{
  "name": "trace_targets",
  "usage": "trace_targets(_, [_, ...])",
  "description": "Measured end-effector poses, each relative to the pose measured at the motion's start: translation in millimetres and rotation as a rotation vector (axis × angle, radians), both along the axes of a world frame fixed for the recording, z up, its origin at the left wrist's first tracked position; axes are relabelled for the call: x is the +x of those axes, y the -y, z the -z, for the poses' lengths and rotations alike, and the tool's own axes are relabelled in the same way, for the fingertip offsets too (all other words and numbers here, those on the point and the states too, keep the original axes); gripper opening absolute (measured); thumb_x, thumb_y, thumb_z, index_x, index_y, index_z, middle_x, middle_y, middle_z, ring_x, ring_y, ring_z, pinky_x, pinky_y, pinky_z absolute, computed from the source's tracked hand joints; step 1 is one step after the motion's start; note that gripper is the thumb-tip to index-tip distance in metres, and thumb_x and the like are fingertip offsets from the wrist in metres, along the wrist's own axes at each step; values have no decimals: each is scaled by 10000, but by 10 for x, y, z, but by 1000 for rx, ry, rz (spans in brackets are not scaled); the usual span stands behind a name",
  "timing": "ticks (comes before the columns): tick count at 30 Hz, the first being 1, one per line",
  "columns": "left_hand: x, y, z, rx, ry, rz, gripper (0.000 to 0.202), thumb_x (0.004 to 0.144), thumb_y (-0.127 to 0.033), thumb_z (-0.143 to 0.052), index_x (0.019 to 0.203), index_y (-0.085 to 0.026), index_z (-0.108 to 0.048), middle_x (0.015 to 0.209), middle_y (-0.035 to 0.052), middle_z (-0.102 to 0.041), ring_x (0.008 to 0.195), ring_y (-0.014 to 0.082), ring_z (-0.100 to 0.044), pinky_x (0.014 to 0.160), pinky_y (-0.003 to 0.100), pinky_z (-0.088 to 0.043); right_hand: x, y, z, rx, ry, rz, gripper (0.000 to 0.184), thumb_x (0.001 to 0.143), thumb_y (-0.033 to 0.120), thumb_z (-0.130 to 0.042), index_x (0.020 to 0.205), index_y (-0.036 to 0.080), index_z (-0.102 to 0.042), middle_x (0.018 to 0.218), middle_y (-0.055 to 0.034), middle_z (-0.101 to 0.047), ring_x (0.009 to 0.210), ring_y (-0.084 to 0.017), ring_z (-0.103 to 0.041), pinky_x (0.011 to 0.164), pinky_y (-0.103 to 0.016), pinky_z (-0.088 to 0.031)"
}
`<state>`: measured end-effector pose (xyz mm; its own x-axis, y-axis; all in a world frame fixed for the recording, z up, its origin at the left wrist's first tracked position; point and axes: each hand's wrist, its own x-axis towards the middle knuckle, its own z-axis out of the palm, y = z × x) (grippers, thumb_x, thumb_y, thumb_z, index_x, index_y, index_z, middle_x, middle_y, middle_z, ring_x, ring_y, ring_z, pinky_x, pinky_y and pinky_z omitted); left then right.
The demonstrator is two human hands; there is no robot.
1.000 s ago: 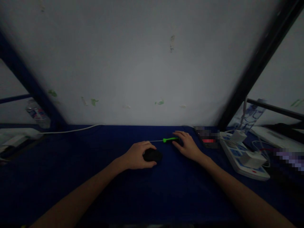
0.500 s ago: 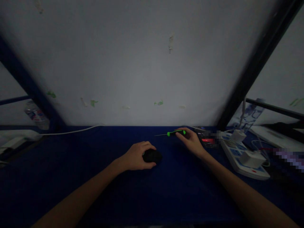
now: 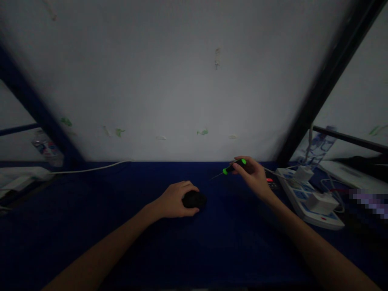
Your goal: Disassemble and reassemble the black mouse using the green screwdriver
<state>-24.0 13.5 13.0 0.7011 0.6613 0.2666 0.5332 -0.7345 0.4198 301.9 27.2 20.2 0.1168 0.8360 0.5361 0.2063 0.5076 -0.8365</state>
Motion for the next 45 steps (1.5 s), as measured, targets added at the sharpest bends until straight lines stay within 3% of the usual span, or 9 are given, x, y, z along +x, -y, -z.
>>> trace_targets(13, [-9, 4, -5, -6, 4, -4, 478, 769, -443, -842, 1188, -272, -687, 1140, 54, -705, 1045, 270, -685, 919, 386, -538, -20, 121, -124, 35, 2, 14, 411, 862, 522, -817, 1166, 263, -724, 942, -44, -778, 852, -242, -771, 815, -415, -652])
trace_targets(26, [-10, -8, 8, -16, -2, -11, 473, 772, -455, -836, 1182, -272, -690, 1142, 52, -709, 1053, 272, -687, 918, 389, -539, -183, 361, -292, 38, -96, -67, 330, 911, 493, -774, 1161, 284, -718, 959, -51, -809, 862, -249, -792, 816, -442, -688])
trace_targets(45, [-10, -8, -4, -23, -9, -9, 472, 774, -443, -839, 1186, -268, -689, 1127, 46, -695, 1019, 260, -680, 879, 370, -532, -232, 376, -272, -3, -111, -138, 383, 902, 539, -772, 1166, 272, -696, 951, -50, -821, 869, -253, -808, 809, -432, -694])
